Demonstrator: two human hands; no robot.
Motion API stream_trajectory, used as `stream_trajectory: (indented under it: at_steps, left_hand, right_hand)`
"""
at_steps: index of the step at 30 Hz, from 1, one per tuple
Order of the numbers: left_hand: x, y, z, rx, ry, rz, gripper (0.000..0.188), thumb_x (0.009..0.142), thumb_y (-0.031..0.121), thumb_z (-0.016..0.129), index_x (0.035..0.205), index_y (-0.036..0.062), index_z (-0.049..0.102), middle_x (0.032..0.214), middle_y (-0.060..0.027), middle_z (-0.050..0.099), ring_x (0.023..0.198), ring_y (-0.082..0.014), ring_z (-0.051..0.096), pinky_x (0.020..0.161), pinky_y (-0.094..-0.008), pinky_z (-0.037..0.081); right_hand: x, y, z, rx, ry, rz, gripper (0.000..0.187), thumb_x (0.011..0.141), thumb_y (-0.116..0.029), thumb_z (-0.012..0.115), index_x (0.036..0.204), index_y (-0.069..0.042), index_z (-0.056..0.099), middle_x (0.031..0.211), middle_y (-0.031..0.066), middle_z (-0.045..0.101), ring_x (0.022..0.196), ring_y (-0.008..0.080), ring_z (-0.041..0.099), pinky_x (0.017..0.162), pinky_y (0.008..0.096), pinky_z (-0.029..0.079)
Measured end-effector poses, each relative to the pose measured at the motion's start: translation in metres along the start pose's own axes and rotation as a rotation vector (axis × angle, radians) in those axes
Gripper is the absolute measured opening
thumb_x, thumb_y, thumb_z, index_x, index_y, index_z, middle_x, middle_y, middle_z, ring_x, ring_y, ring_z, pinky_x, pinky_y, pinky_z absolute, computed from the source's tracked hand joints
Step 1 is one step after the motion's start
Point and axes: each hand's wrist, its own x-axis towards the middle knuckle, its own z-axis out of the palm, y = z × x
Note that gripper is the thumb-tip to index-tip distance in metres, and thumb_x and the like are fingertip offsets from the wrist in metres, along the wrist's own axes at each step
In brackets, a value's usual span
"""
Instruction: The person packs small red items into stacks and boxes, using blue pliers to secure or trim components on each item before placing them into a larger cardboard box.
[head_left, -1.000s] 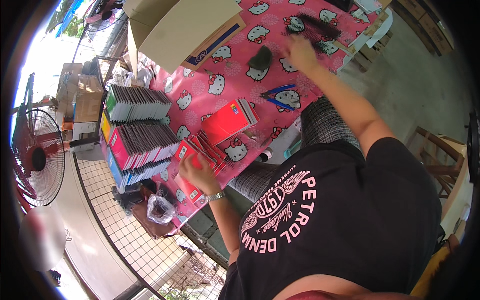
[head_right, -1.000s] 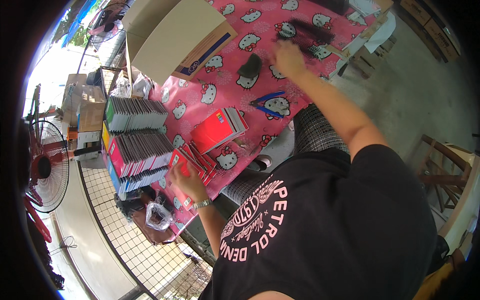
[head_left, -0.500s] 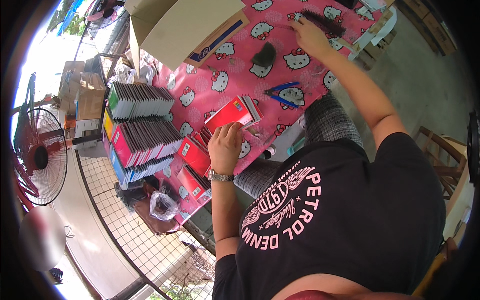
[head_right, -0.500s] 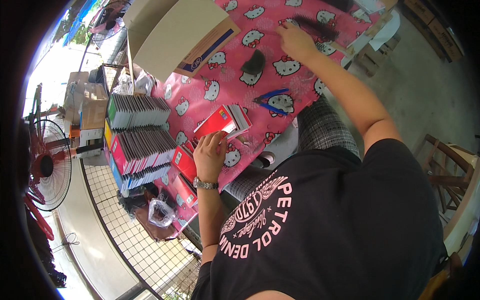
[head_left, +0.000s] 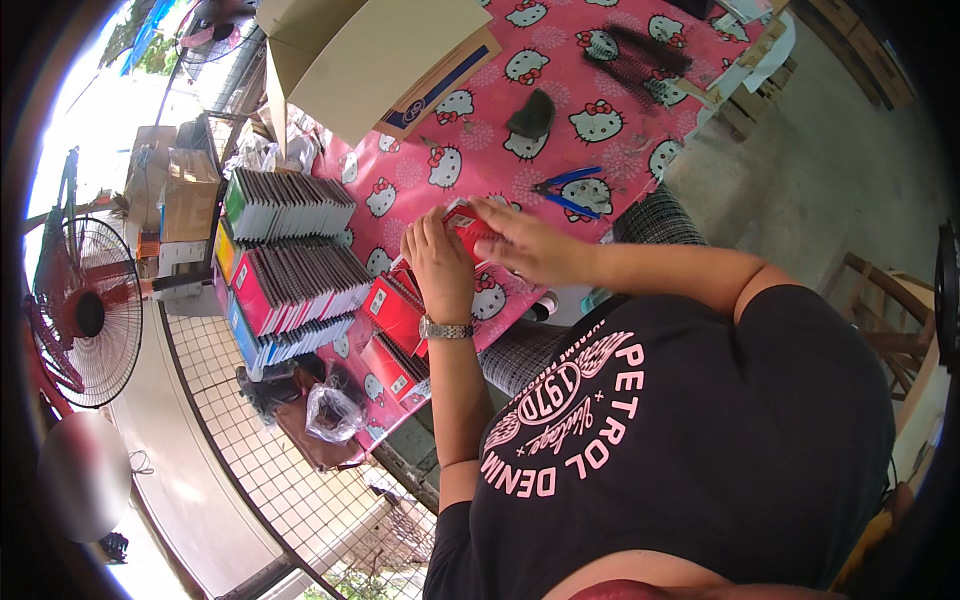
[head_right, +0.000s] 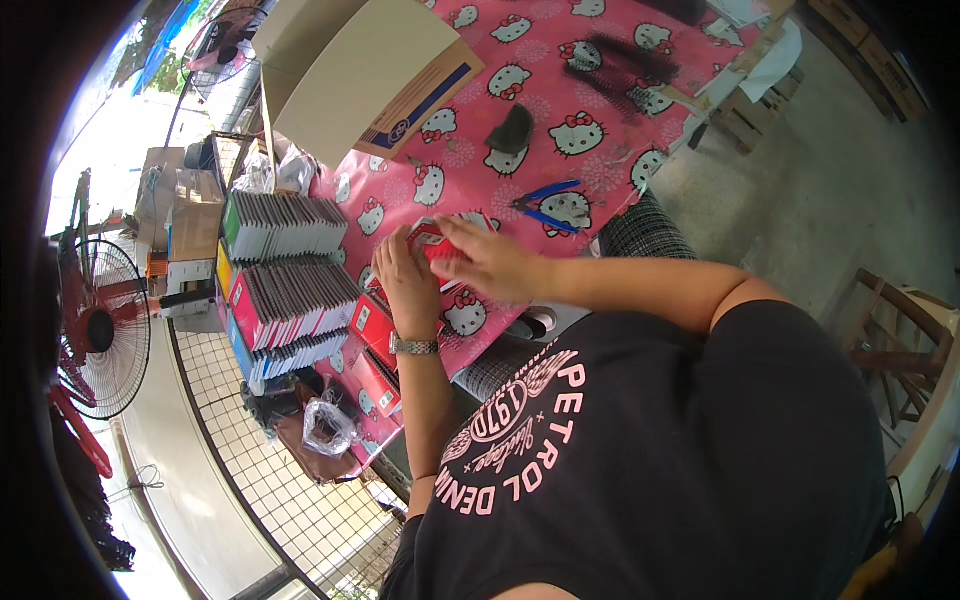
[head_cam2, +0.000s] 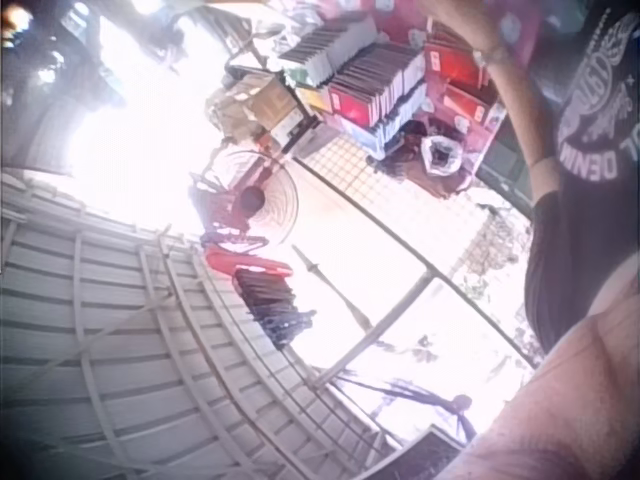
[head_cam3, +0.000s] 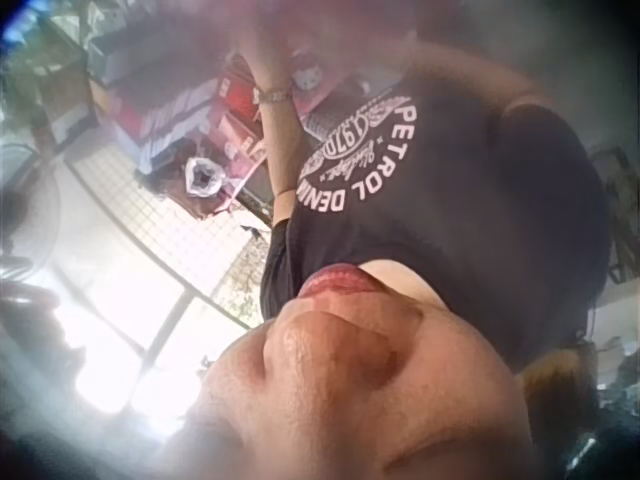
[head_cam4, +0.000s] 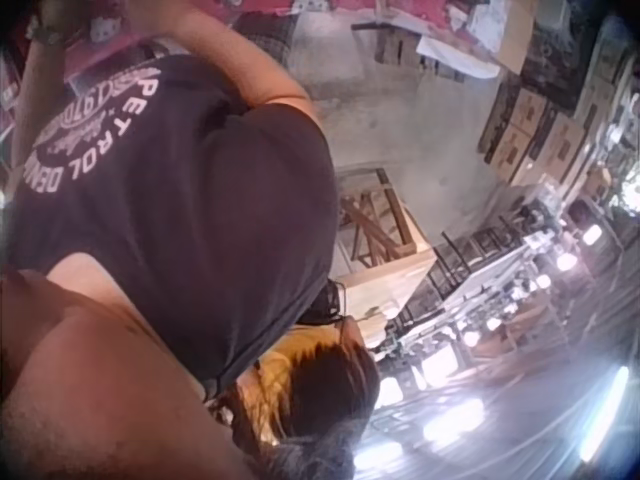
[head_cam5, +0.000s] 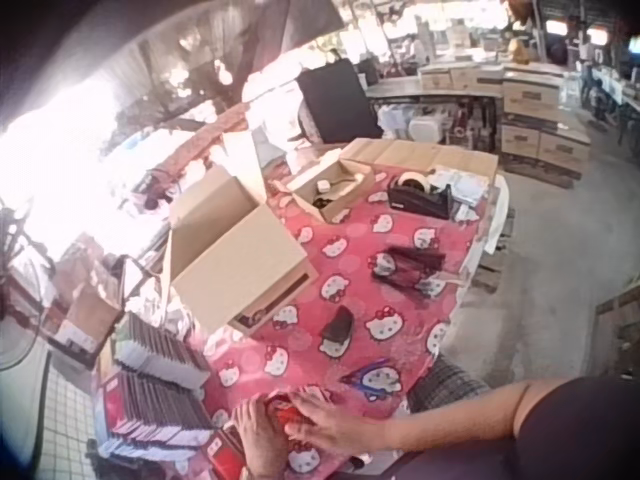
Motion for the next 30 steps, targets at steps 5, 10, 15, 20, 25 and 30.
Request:
stream_trajectory:
  at_steps: [5,10,15,20,25,30]
  left_hand:
    - [-0.005,-0.001,-0.012,-0.115,-0.091,-0.004,0.024,0.09,0.005,0.057,0.115,0.004,0.058,0.105,-0.0152,0.062,0.102,-0.0337,0.058,0.098,-0.0457,0.04]
    - [-0.012,0.002,-0.013,-0.102,-0.035,0.011,0.021,0.092,0.007,0.056,0.112,0.0023,0.059,0.104,-0.0156,0.063,0.102,-0.0339,0.058,0.096,-0.0454,0.04]
    - [-0.012,0.002,-0.014,-0.126,-0.061,0.03,0.023,0.089,0.007,0.061,0.111,0.0047,0.058,0.101,-0.0141,0.062,0.1,-0.0339,0.058,0.097,-0.0469,0.04]
    - [-0.01,0.025,-0.003,-0.051,0.05,0.032,0.026,0.084,0.019,0.07,0.101,0.0059,0.057,0.095,-0.0107,0.063,0.095,-0.0314,0.059,0.105,-0.049,0.036]
    - [-0.012,0.027,0.01,0.007,0.161,-0.07,0.025,0.081,0.021,0.073,0.094,0.0065,0.056,0.09,-0.0082,0.062,0.091,-0.0278,0.061,0.113,-0.0506,0.031]
    - [-0.017,0.023,0.009,-0.033,0.139,-0.083,0.022,0.085,0.018,0.07,0.098,0.0046,0.059,0.087,-0.008,0.063,0.088,-0.0277,0.062,0.112,-0.0502,0.032]
  right_hand:
    - [0.014,-0.009,-0.048,-0.248,-0.415,-0.042,0.089,0.097,-0.067,0.034,0.151,0.003,0.028,0.153,0.0254,0.034,0.144,0.0346,0.033,0.115,0.0365,0.032]
    - [-0.002,-0.006,-0.029,-0.225,-0.278,-0.086,0.076,0.1,-0.06,0.036,0.147,0.0,0.038,0.149,0.0217,0.04,0.136,0.0342,0.044,0.108,0.0385,0.04]
    - [0.024,-0.006,-0.051,-0.141,-0.073,-0.016,0.039,0.103,-0.033,0.049,0.128,-0.004,0.06,0.117,0.0131,0.063,0.105,0.0294,0.062,0.089,0.0375,0.049]
    - [0.035,-0.009,-0.069,-0.191,0.022,-0.215,0.027,0.097,-0.015,0.057,0.122,-0.004,0.063,0.102,0.0115,0.064,0.094,0.0275,0.062,0.084,0.0364,0.05]
    - [0.023,-0.008,-0.065,-0.168,-0.026,-0.176,0.027,0.091,-0.008,0.062,0.118,-0.005,0.067,0.102,0.0106,0.063,0.094,0.0259,0.063,0.081,0.0356,0.051]
    - [0.027,-0.015,-0.059,-0.218,-0.026,-0.238,0.023,0.087,-0.005,0.066,0.11,-0.005,0.071,0.101,0.0093,0.061,0.092,0.0245,0.063,0.079,0.0353,0.052]
